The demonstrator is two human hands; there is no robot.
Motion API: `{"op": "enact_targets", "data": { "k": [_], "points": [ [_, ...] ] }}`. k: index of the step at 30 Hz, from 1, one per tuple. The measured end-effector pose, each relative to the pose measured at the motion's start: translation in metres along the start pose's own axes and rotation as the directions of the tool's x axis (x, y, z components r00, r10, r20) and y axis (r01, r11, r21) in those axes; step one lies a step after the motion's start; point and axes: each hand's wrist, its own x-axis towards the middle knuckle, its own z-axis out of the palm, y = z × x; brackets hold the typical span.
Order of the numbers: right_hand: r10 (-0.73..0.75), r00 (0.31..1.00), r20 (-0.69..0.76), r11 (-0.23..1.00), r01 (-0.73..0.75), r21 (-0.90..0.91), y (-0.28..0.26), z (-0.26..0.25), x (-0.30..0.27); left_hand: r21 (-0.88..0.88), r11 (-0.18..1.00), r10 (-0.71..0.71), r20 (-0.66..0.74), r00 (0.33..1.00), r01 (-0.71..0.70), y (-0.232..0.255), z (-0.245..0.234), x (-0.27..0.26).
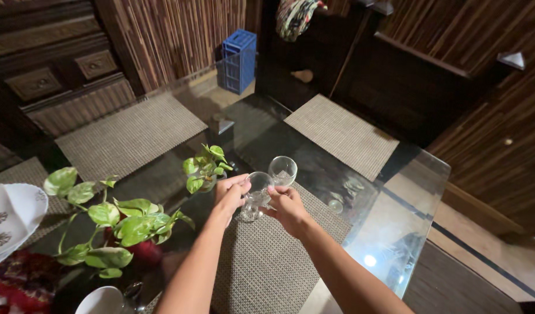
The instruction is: The person takes several cups, wine glasses, and a glass jar from a glass-fronted cabinet and places them on a dining table. The person handles the items one at a time, moving them from the cabinet to the table.
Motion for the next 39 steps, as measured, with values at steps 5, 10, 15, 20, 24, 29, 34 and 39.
{"op": "enact_targets", "data": {
  "k": [5, 10, 15, 20, 24, 29, 34, 39],
  "points": [
    [0.026, 0.998, -0.063, 1.0, -0.025, 0.005, 0.0, -0.002, 0.005, -0.068, 0.998, -0.001, 0.044, 0.999, 0.004, -0.012, 0.005, 0.01],
    [0.0, 0.998, -0.058, 0.999, -0.002, -0.04, 0.002, -0.003, 0.013, -0.063, 0.998, -0.019, 0.024, 1.0, 0.02, -0.009, 0.004, 0.013],
    [0.009, 0.998, -0.066, 1.0, -0.009, -0.009, 0.003, -0.002, 0.014, -0.052, 0.998, -0.038, 0.023, 0.999, 0.039, 0.001, 0.004, 0.007],
    [0.017, 0.999, -0.044, 1.0, -0.018, -0.021, -0.001, -0.002, 0.011, -0.027, 0.998, -0.059, 0.026, 0.998, 0.06, 0.005, 0.005, 0.001],
    [0.014, 1.0, 0.015, 0.998, -0.013, -0.059, -0.006, -0.009, 0.011, -0.027, 0.998, -0.061, 0.03, 0.998, 0.062, 0.0, 0.004, 0.002],
    [-0.01, 0.999, -0.048, 0.983, 0.001, -0.182, -0.008, -0.017, 0.011, -0.07, 0.997, -0.036, 0.05, 0.998, 0.04, -0.014, 0.004, 0.006],
    [-0.044, 0.97, -0.239, 0.888, -0.072, -0.455, -0.04, -0.015, 0.005, 0.006, 1.0, -0.025, -0.048, 0.999, 0.026, -0.019, -0.01, 0.007],
    [-0.185, 0.971, -0.151, 0.841, 0.077, -0.536, -0.088, 0.01, -0.014, 0.048, 0.976, 0.216, -0.083, 0.973, -0.213, 0.01, -0.036, 0.014]
  ]
}}
